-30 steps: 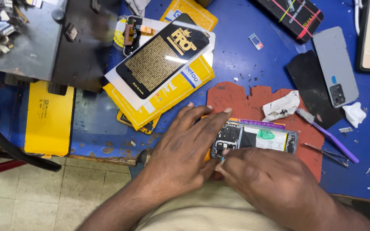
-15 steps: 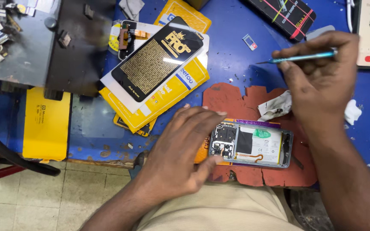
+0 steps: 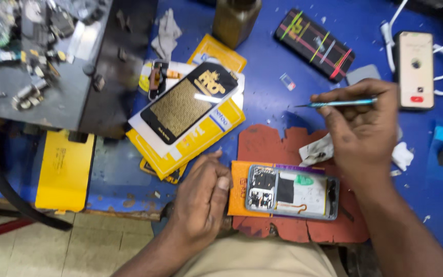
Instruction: The person repairs a smartphone at a cluttered workbench. They open the phone's back cover, lift out the battery, reposition the frame, and use a small screwdriver to unscrew and adjust internal components of the opened device.
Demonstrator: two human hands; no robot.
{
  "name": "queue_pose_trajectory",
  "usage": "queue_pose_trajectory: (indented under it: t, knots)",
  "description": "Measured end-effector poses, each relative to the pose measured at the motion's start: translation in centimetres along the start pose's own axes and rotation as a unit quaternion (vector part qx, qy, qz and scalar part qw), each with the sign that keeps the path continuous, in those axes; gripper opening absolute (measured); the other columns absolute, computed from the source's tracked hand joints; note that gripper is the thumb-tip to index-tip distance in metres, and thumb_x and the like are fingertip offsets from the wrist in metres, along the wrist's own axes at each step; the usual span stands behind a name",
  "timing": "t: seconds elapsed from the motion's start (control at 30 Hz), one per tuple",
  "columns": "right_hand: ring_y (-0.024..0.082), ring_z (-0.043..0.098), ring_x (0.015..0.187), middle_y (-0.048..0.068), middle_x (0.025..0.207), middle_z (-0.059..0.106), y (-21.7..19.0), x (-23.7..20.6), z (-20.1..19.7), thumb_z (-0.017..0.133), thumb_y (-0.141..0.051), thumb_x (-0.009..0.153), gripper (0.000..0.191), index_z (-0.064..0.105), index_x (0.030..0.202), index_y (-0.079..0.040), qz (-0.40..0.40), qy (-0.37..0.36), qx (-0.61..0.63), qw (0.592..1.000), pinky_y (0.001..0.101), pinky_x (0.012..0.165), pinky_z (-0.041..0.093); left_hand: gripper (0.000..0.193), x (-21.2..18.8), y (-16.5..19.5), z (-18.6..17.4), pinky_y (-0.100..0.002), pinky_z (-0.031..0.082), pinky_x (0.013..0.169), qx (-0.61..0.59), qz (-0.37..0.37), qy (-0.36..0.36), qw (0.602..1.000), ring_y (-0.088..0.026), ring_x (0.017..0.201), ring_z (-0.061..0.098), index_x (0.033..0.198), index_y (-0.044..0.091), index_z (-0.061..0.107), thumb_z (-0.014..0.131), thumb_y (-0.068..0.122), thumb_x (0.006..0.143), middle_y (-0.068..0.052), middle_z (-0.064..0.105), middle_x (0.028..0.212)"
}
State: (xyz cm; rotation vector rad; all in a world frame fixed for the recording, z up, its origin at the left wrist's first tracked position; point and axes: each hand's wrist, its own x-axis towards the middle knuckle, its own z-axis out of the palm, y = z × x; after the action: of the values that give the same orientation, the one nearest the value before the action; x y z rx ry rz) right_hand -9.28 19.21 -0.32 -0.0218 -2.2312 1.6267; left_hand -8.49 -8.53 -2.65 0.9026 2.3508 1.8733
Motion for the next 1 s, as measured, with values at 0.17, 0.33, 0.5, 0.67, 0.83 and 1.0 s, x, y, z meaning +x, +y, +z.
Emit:
queue_pose_trajectory:
  t: [0.17, 0.33, 0.5, 0.67, 0.83, 1.0]
  knots:
    - [0.025, 0.07, 0.12, 0.018, 0.121, 0.063, 0.5, 1.0, -0.4, 0.053, 0.021, 0.1, 0.037, 0.036, 0.125, -0.001, 0.031, -0.006, -0.039, 0.999, 0.0328, 0.104, 0.059, 0.016, 0.3, 0.5, 0.2, -0.05, 0.054, 0.104, -0.001, -0.003, 0.014, 1.0, -0.035, 0.077, 0.059, 0.089, 0.001, 0.052, 0.052, 0.004, 0.105, -0.013, 0.051, 0.08]
    - [0.026, 0.07, 0.122, 0.018, 0.121, 0.061, -0.5, -0.1, -0.5, 0.054, 0.021, 0.103, 0.037, 0.035, 0.127, -0.001, 0.018, -0.004, -0.002, 1.0, 0.0352, 0.108, 0.059, 0.025, -0.3, 0.3, 0.2, -0.045, 0.058, 0.102, -0.037, -0.017, 0.027, 0.999, -0.028, 0.066, 0.053, 0.082, 0.001, 0.051, 0.062, 0.008, 0.103, -0.011, 0.045, 0.072]
    - [0.027, 0.07, 0.117, 0.018, 0.116, 0.062, -3.2, -2.4, 0.1, 0.056, 0.019, 0.104, 0.043, 0.032, 0.13, -0.004, 0.001, -0.006, 0.014, 1.0, 0.0389, 0.104, 0.061, 0.013, 0.0, 0.6, 0.0, -0.04, 0.055, 0.094, -0.023, -0.007, 0.045, 0.999, -0.028, 0.087, 0.065, 0.095, 0.001, 0.062, 0.073, 0.008, 0.095, -0.01, 0.064, 0.088]
    - [0.022, 0.068, 0.111, 0.017, 0.111, 0.059, -5.4, -6.9, 3.1, 0.057, 0.019, 0.1, 0.042, 0.034, 0.124, -0.007, 0.004, -0.04, 0.063, 0.997, 0.0462, 0.105, 0.061, 0.023, -0.5, 1.0, -1.5, -0.039, 0.055, 0.094, -0.029, -0.014, 0.045, 0.998, -0.029, 0.103, 0.069, 0.108, 0.0, 0.067, 0.078, 0.008, 0.089, -0.013, 0.07, 0.105]
    - [0.026, 0.07, 0.111, 0.019, 0.115, 0.061, -5.4, -9.1, 4.9, 0.057, 0.018, 0.095, 0.044, 0.034, 0.123, -0.008, 0.049, -0.068, 0.102, 0.991, 0.0481, 0.103, 0.061, 0.023, -1.6, 0.4, -2.6, -0.037, 0.056, 0.092, -0.075, -0.025, 0.009, 0.997, -0.026, 0.102, 0.071, 0.105, 0.002, 0.068, 0.081, 0.006, 0.086, -0.011, 0.071, 0.102]
    - [0.033, 0.072, 0.116, 0.02, 0.115, 0.062, -4.9, -9.5, 5.0, 0.057, 0.018, 0.095, 0.044, 0.035, 0.123, -0.007, 0.038, -0.095, 0.104, 0.989, 0.0462, 0.099, 0.065, 0.016, -1.5, -0.1, -2.2, -0.038, 0.057, 0.096, -0.058, 0.005, 0.022, 0.998, -0.026, 0.1, 0.071, 0.1, 0.002, 0.069, 0.079, 0.0, 0.087, -0.009, 0.072, 0.099]
